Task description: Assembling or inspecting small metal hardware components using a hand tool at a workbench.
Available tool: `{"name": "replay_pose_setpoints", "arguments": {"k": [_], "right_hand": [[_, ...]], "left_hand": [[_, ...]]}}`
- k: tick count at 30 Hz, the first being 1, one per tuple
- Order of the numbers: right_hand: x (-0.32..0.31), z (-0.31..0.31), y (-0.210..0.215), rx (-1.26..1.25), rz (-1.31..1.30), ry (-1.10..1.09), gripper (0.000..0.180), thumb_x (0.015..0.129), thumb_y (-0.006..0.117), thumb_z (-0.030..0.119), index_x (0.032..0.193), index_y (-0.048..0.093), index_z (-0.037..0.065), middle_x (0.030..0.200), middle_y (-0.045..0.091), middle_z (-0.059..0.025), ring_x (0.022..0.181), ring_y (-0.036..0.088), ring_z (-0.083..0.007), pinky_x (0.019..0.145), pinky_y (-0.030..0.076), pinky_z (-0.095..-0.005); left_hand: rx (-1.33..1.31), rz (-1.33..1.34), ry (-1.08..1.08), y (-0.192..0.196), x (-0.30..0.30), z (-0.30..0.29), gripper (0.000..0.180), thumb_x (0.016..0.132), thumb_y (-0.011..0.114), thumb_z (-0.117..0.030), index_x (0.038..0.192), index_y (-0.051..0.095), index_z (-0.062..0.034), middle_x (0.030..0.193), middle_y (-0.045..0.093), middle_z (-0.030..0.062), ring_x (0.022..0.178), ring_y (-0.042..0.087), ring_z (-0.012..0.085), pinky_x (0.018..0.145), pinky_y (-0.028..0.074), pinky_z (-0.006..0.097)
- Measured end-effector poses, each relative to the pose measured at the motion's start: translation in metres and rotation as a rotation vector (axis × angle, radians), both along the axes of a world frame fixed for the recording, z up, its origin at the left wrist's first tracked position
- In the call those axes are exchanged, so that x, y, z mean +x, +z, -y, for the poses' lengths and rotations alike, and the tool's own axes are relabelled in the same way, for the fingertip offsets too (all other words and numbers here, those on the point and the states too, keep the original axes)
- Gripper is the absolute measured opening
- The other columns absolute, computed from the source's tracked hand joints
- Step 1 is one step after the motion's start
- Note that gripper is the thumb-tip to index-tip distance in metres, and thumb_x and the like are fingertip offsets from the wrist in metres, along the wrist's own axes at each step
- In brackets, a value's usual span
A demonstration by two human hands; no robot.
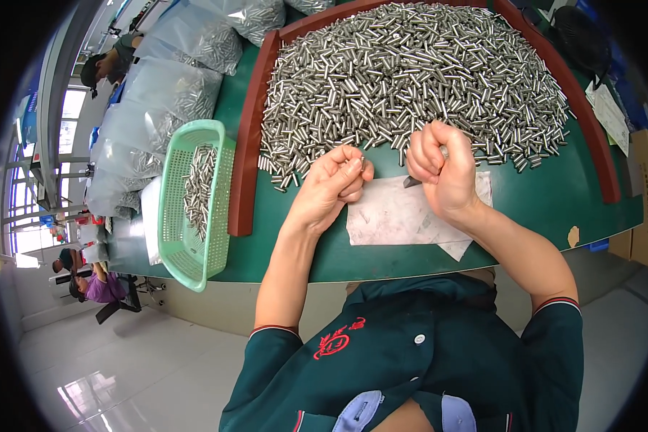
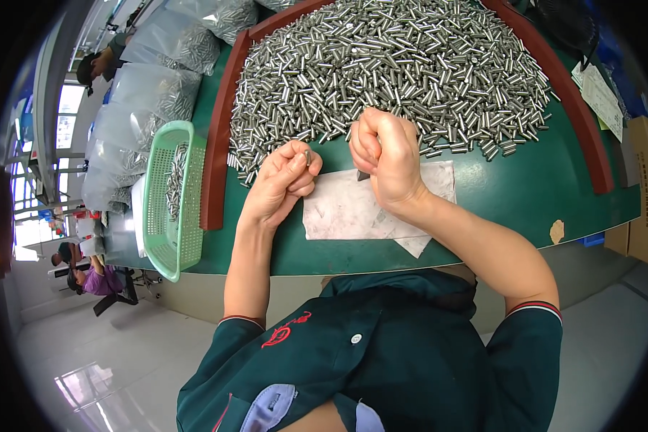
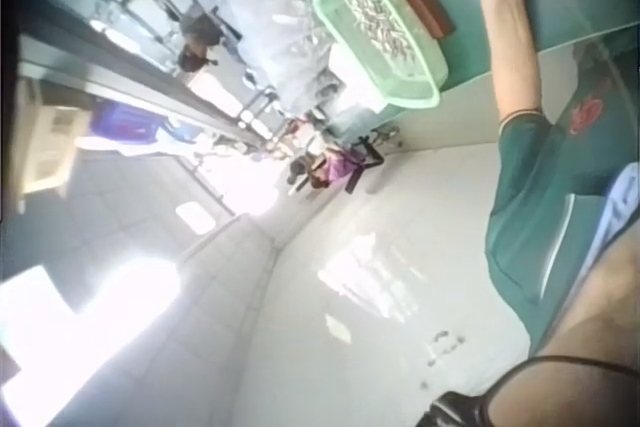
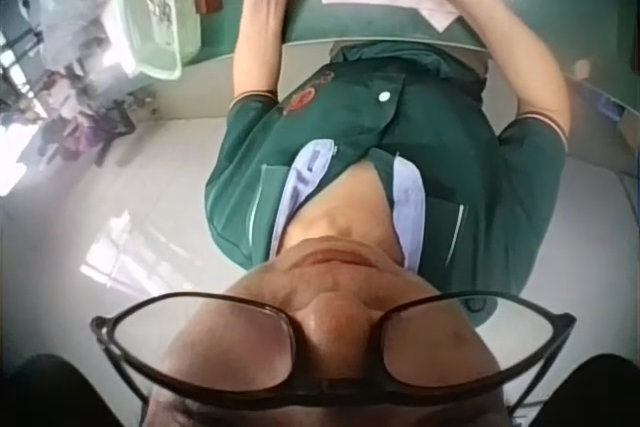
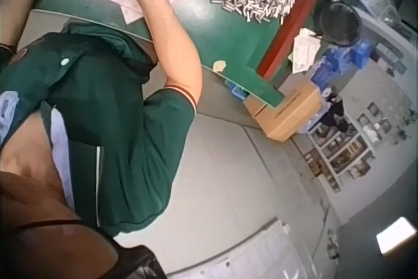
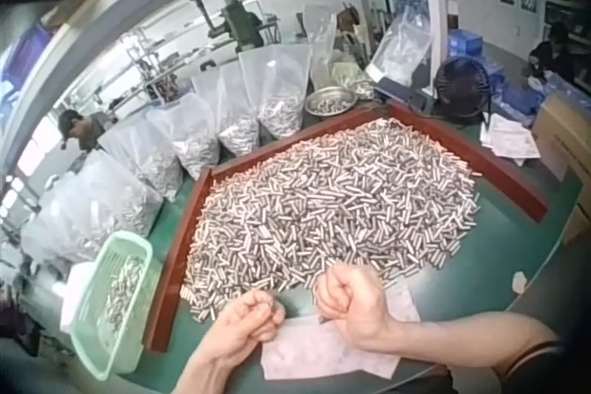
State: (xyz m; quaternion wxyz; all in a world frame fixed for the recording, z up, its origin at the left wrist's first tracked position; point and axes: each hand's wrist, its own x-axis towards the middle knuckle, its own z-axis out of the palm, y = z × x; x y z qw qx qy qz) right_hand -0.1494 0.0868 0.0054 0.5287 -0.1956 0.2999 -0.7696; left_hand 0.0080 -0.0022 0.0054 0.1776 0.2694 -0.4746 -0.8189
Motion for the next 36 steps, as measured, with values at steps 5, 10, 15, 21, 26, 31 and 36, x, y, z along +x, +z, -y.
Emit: {"name": "replay_pose_setpoints", "arguments": {"k": [5, 10, 15, 21, 26, 31, 36], "right_hand": [[0.001, 0.000, 0.001, 0.024, 0.004, 0.005, 0.033, 0.081, 0.033, 0.013, 0.049, 0.027, 0.009, 0.045, 0.027, 0.0000, 0.040, 0.019, -0.0071, 0.038, 0.016, -0.0225], [0.001, 0.000, 0.001, 0.029, 0.009, 0.008, 0.033, 0.081, 0.033, 0.013, 0.049, 0.027, 0.009, 0.045, 0.027, 0.0001, 0.040, 0.019, -0.0070, 0.038, 0.016, -0.0226], [-0.001, 0.000, -0.001, 0.016, 0.011, -0.004, 0.033, 0.081, 0.034, 0.014, 0.049, 0.027, 0.009, 0.045, 0.028, 0.0000, 0.040, 0.019, -0.0070, 0.038, 0.016, -0.0225], [0.002, 0.000, 0.001, 0.009, 0.006, 0.001, 0.034, 0.081, 0.033, 0.014, 0.048, 0.027, 0.009, 0.045, 0.028, -0.0002, 0.040, 0.019, -0.0073, 0.038, 0.016, -0.0229], [0.005, -0.003, -0.003, 0.032, 0.002, 0.030, 0.036, 0.083, 0.034, 0.015, 0.048, 0.027, 0.010, 0.045, 0.028, -0.0005, 0.040, 0.019, -0.0074, 0.039, 0.017, -0.0233], [0.010, -0.005, -0.003, 0.002, 0.042, 0.058, 0.038, 0.084, 0.033, 0.016, 0.047, 0.027, 0.009, 0.045, 0.028, -0.0001, 0.040, 0.021, -0.0079, 0.040, 0.019, -0.0237], [0.010, -0.004, -0.005, 0.009, 0.056, 0.054, 0.038, 0.085, 0.033, 0.016, 0.047, 0.027, 0.009, 0.045, 0.028, 0.0000, 0.040, 0.020, -0.0079, 0.040, 0.019, -0.0237]], "left_hand": [[0.119, -0.055, -0.008, -0.003, 0.004, 0.004, 0.010, 0.089, 0.047, -0.013, 0.091, 0.051, -0.0032, 0.074, 0.051, 0.0060, 0.047, 0.024, 0.0027, 0.042, 0.021, 0.016], [0.122, -0.064, -0.027, -0.003, 0.004, 0.003, 0.011, 0.089, 0.046, -0.011, 0.094, 0.052, -0.0030, 0.076, 0.052, 0.0065, 0.047, 0.026, 0.0027, 0.042, 0.021, 0.017], [-0.072, 0.117, -0.063, 0.003, 0.002, -0.007, 0.009, 0.085, 0.053, -0.011, 0.089, 0.053, -0.0029, 0.071, 0.055, 0.0051, 0.049, 0.030, 0.0026, 0.043, 0.023, 0.017], [-1.154, 0.421, -0.161, -0.001, -0.004, -0.030, 0.012, 0.074, 0.063, -0.008, 0.079, 0.055, 0.0001, 0.059, 0.056, 0.0085, 0.047, 0.051, 0.0147, 0.046, 0.040, 0.026], [-1.243, 0.519, -0.192, 0.001, -0.006, -0.031, 0.014, 0.072, 0.065, -0.008, 0.075, 0.054, -0.0013, 0.056, 0.054, 0.0097, 0.046, 0.053, 0.0216, 0.044, 0.040, 0.029], [-1.258, 0.497, -0.160, 0.001, -0.005, -0.032, 0.014, 0.072, 0.065, -0.008, 0.073, 0.054, -0.0006, 0.055, 0.054, 0.0106, 0.046, 0.053, 0.0217, 0.044, 0.040, 0.029], [-1.250, 0.495, -0.159, -0.001, -0.006, -0.031, 0.014, 0.072, 0.066, -0.008, 0.071, 0.054, 0.0001, 0.054, 0.055, 0.0111, 0.045, 0.053, 0.0218, 0.044, 0.040, 0.029]]}}
